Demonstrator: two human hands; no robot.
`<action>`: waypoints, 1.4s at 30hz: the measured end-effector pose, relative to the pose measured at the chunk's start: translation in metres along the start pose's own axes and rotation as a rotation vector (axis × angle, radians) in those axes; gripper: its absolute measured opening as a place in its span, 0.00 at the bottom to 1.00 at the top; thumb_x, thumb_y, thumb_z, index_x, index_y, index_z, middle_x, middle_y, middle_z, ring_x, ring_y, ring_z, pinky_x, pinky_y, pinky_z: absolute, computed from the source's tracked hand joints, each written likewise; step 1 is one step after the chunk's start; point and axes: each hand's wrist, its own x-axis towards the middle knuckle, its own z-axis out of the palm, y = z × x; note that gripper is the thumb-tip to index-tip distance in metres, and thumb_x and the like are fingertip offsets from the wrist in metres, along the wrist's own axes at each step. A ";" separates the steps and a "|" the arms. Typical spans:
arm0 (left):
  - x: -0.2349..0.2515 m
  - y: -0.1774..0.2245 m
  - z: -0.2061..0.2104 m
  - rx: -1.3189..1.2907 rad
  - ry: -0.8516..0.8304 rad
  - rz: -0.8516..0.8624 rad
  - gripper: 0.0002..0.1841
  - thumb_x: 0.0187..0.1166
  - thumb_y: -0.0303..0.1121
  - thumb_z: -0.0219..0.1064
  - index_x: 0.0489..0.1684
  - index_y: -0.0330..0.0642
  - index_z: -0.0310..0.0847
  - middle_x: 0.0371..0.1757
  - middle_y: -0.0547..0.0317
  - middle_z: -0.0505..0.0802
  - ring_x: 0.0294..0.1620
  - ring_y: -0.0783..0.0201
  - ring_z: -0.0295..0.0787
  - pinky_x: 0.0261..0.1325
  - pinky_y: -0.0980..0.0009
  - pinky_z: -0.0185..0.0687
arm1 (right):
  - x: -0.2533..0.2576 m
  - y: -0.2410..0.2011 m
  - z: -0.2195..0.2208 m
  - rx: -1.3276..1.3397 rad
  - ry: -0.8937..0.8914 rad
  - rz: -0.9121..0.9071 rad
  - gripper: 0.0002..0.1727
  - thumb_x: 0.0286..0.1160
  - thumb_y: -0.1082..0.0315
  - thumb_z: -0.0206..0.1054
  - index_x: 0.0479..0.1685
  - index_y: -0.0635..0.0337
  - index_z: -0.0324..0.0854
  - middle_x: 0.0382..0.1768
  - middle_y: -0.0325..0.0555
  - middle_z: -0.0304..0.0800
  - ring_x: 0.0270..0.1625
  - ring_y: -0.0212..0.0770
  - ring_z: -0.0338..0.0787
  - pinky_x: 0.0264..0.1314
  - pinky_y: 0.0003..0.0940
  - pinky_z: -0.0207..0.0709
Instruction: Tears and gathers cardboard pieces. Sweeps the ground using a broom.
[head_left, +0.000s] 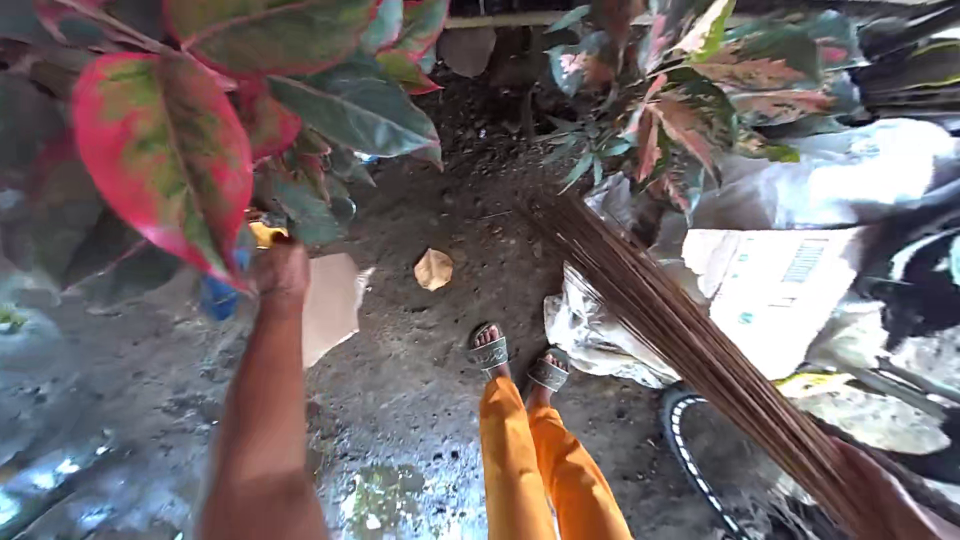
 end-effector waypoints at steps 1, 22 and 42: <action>0.002 0.003 -0.009 -0.047 0.060 -0.047 0.21 0.90 0.31 0.53 0.71 0.19 0.70 0.63 0.14 0.83 0.64 0.18 0.82 0.57 0.24 0.75 | 0.008 -0.010 0.005 0.019 -0.018 0.006 0.60 0.62 0.71 0.76 0.96 0.60 0.36 0.68 0.82 0.78 0.64 0.84 0.83 0.61 0.82 0.73; 0.022 -0.024 0.106 -0.627 -0.019 -0.313 0.37 0.86 0.41 0.65 0.82 0.17 0.57 0.84 0.20 0.66 0.89 0.34 0.58 0.90 0.47 0.52 | 0.057 -0.031 0.138 0.316 -0.521 -0.069 0.65 0.56 0.73 0.83 0.97 0.49 0.38 0.60 0.75 0.86 0.62 0.75 0.87 0.65 0.73 0.76; -0.211 0.285 -0.037 0.026 -0.100 0.784 0.24 0.90 0.42 0.57 0.71 0.31 0.79 0.72 0.32 0.84 0.62 0.34 0.89 0.63 0.37 0.81 | 0.011 0.044 0.171 0.501 -0.471 -0.072 0.65 0.58 0.71 0.83 0.96 0.51 0.37 0.63 0.74 0.85 0.66 0.73 0.86 0.69 0.71 0.75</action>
